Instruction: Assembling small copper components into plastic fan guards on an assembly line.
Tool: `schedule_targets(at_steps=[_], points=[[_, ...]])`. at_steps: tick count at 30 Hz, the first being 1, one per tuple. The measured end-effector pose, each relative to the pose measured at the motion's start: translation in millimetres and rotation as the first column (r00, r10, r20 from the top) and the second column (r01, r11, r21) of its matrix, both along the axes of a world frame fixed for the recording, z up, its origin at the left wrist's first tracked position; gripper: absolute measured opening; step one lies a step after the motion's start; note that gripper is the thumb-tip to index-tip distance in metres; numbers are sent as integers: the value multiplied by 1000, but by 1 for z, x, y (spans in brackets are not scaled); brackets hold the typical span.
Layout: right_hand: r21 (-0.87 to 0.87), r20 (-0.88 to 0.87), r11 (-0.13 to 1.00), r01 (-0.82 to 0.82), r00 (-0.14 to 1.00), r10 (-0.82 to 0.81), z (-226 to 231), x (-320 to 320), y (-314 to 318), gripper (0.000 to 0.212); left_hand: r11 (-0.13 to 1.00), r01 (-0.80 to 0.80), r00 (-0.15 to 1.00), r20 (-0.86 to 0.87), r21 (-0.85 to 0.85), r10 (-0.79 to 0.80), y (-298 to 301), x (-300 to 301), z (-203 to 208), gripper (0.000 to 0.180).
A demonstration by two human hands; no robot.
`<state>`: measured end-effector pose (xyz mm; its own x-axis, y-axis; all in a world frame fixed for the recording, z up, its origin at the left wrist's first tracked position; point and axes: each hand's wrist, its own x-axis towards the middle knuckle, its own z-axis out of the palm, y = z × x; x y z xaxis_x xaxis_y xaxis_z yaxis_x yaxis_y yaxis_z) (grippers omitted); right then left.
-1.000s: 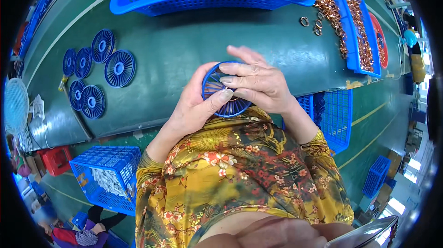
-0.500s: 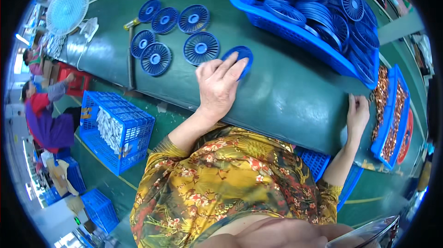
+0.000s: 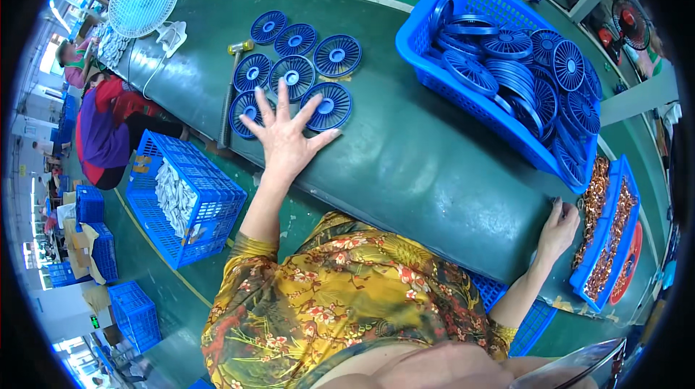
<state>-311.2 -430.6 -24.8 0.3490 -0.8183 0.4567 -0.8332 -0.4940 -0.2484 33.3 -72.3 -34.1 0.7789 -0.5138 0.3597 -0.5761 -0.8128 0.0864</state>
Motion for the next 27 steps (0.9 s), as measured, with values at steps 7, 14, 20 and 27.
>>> schedule_targets(at_steps=[7,14,20,27], points=[[40,-77,994,-102,992,105,0,1,0,23,997,74,989,-129,21,-71,16,35,0,71],[74,-78,988,-136,987,142,10,5,13,11,979,145,989,27,-140,-143,-9,56,13,60],[118,-128,983,-142,979,157,16,-3,23,8,657,565,806,164,-498,-569,-116,21,79,30],[43,409,915,-402,842,351,18,-2,53,8,578,786,600,44,-219,-799,-178,3,80,46]])
